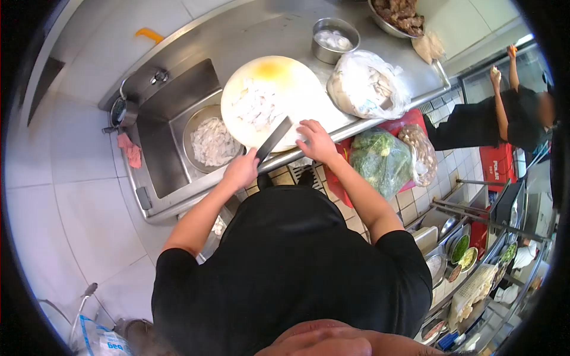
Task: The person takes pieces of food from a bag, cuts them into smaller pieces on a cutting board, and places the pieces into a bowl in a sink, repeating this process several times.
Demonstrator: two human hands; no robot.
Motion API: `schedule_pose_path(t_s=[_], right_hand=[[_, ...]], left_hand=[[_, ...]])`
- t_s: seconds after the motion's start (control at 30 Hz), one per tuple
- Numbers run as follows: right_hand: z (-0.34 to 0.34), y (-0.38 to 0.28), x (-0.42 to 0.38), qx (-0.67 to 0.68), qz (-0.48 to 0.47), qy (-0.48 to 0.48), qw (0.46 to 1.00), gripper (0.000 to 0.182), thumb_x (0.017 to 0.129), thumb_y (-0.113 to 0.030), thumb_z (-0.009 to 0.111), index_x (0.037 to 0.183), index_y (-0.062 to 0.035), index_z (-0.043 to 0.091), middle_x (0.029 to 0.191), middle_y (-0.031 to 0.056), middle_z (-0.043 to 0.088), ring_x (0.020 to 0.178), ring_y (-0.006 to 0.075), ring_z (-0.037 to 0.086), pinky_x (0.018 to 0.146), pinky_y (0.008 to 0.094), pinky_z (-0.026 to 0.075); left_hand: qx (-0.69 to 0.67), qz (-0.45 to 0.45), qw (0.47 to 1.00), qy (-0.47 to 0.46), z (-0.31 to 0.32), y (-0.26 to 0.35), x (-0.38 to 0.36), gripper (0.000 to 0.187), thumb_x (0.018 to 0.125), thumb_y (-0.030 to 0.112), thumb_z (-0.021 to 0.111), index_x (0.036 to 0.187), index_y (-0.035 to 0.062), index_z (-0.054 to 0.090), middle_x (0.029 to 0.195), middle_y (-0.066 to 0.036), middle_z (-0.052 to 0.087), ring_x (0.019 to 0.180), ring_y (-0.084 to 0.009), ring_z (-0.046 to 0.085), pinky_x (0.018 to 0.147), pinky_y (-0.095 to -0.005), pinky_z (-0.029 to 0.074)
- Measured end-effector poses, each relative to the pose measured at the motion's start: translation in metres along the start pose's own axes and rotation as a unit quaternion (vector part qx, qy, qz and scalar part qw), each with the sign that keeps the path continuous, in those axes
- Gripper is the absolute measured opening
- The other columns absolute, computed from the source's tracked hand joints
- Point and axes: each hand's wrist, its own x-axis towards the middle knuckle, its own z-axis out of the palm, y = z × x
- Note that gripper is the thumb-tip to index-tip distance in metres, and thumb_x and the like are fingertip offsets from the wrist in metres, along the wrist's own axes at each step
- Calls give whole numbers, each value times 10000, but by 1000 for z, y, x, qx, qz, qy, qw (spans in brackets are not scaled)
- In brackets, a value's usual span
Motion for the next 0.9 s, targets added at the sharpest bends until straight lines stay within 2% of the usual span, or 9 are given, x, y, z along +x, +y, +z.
schedule_pose_path(t_s=[0.13, 0.23, 0.33, 0.43, 0.57, 0.63, 0.67, 0.77, 0.9], right_hand=[[17, 5, 8, 25, 10, 5, 1000, 289, 838, -157, 759, 1099, -64, 678, 1255, 144, 626, 1211, 350, 562, 1027, 434, 486], [39, 1, 28, 35, 21, 35, 999, 269, 832, -156, 767, 1072, -73, 677, 1231, 138, 631, 1189, 346, 575, 999, 428, 503], [38, -12, 28, 56, 21, 60, 996, 263, 823, -165, 777, 1046, -66, 678, 1178, 147, 634, 1153, 354, 580, 980, 428, 499], [18, -22, 19, -13, -29, 101, 994, 246, 812, -145, 770, 1024, -59, 678, 1102, 155, 628, 1086, 358, 583, 949, 430, 493], [15, -23, 27, -45, 4, 91, 995, 219, 795, -105, 716, 1001, -62, 654, 1039, 139, 602, 1033, 341, 574, 916, 453, 485], [17, -19, 30, -88, 63, -7, 994, 231, 792, -132, 696, 1007, -57, 657, 1032, 138, 604, 1028, 338, 576, 913, 444, 490], [16, -16, 31, -92, 61, -18, 994, 229, 790, -161, 678, 996, -62, 664, 1046, 134, 609, 1048, 331, 580, 929, 430, 501], [14, -4, 25, -48, 54, -11, 997, 228, 789, -157, 685, 1004, -82, 696, 1131, 146, 635, 1122, 352, 587, 972, 439, 507], [12, 2, 19, -40, 38, -1, 999, 215, 783, -179, 687, 986, -108, 703, 1129, 103, 629, 1146, 303, 584, 973, 408, 515]], left_hand=[[-19, 5, 1000, 18, -13, 7, 43, 276, 1003, 231, 519, 1195, 34, 504, 929, -327, 675, 901, -511, 656, 811, -597, 507], [-17, -36, 998, 50, -27, -1, 61, 282, 1008, 233, 504, 1210, 37, 511, 954, -317, 683, 936, -499, 661, 843, -586, 510], [17, -71, 997, 38, -44, 6, 58, 305, 1012, 232, 495, 1262, 61, 522, 1028, -294, 696, 991, -464, 679, 879, -562, 524], [15, -34, 999, 18, -42, 28, 41, 292, 1013, 230, 490, 1244, 55, 529, 1015, -289, 699, 988, -460, 681, 876, -563, 523], [8, -12, 1000, -1, -34, 61, 39, 270, 1001, 222, 499, 1204, 48, 542, 1000, -286, 702, 989, -459, 682, 867, -566, 520], [27, 6, 1000, 0, -31, 66, 47, 265, 972, 196, 520, 1194, 54, 549, 997, -285, 702, 978, -451, 686, 848, -554, 528], [47, 22, 999, 4, -31, 68, 50, 262, 958, 179, 523, 1184, 49, 551, 994, -285, 702, 973, -449, 688, 842, -548, 531], [65, 38, 997, 1, -37, 68, 60, 239, 968, 186, 522, 1162, 48, 544, 963, -296, 695, 953, -468, 680, 839, -563, 520], [29, 26, 999, 14, -36, 66, 61, 230, 993, 214, 515, 1157, 54, 532, 944, -304, 691, 939, -487, 671, 849, -585, 504]])
